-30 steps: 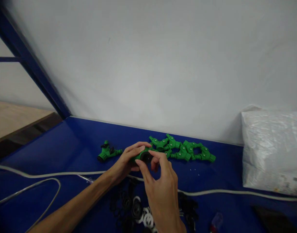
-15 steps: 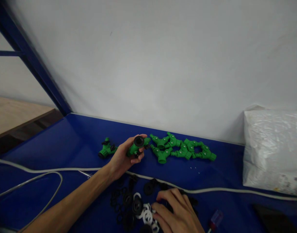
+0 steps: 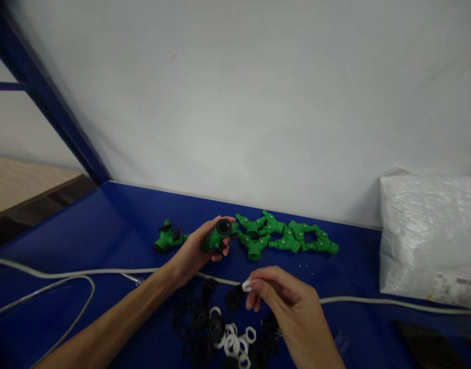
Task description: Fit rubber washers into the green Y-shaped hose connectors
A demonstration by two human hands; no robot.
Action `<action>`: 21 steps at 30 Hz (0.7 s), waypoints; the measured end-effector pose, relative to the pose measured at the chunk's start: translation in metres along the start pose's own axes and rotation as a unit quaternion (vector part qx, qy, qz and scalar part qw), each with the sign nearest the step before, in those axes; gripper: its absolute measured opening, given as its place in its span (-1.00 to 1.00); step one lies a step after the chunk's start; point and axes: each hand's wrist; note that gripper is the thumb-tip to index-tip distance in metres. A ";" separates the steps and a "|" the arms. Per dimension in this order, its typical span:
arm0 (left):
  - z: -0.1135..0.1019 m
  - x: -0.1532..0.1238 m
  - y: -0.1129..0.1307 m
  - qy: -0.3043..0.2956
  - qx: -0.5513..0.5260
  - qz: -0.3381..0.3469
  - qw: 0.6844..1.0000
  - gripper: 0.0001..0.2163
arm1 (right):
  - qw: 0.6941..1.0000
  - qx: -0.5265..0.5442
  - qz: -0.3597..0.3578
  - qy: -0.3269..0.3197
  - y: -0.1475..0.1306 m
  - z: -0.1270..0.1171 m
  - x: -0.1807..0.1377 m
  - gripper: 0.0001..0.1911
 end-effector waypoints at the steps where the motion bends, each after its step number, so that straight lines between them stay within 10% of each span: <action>1: 0.001 0.000 0.000 0.002 0.004 -0.005 1.000 -0.56 | 0.999 0.035 0.007 -0.006 -0.004 0.001 0.005 -0.79; 8: 0.004 -0.005 0.001 -0.011 0.032 -0.018 0.999 -0.56 | 0.993 0.116 -0.009 0.008 -0.014 0.005 0.045 -0.84; 14: 0.004 -0.003 -0.002 -0.018 0.061 -0.022 0.998 -0.59 | 0.974 -0.054 -0.170 0.140 -0.002 0.014 0.057 -0.97; 21: 0.001 -0.003 -0.007 0.005 0.102 -0.030 0.994 -0.67 | 0.917 -0.222 -0.298 0.143 0.001 0.021 0.054 -0.86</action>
Point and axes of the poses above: each hand's wrist, its own x-axis towards the middle knuckle, its own z-axis out of the palm, y = z × x, and after that the axes turned 11 degrees about -x, right-handed
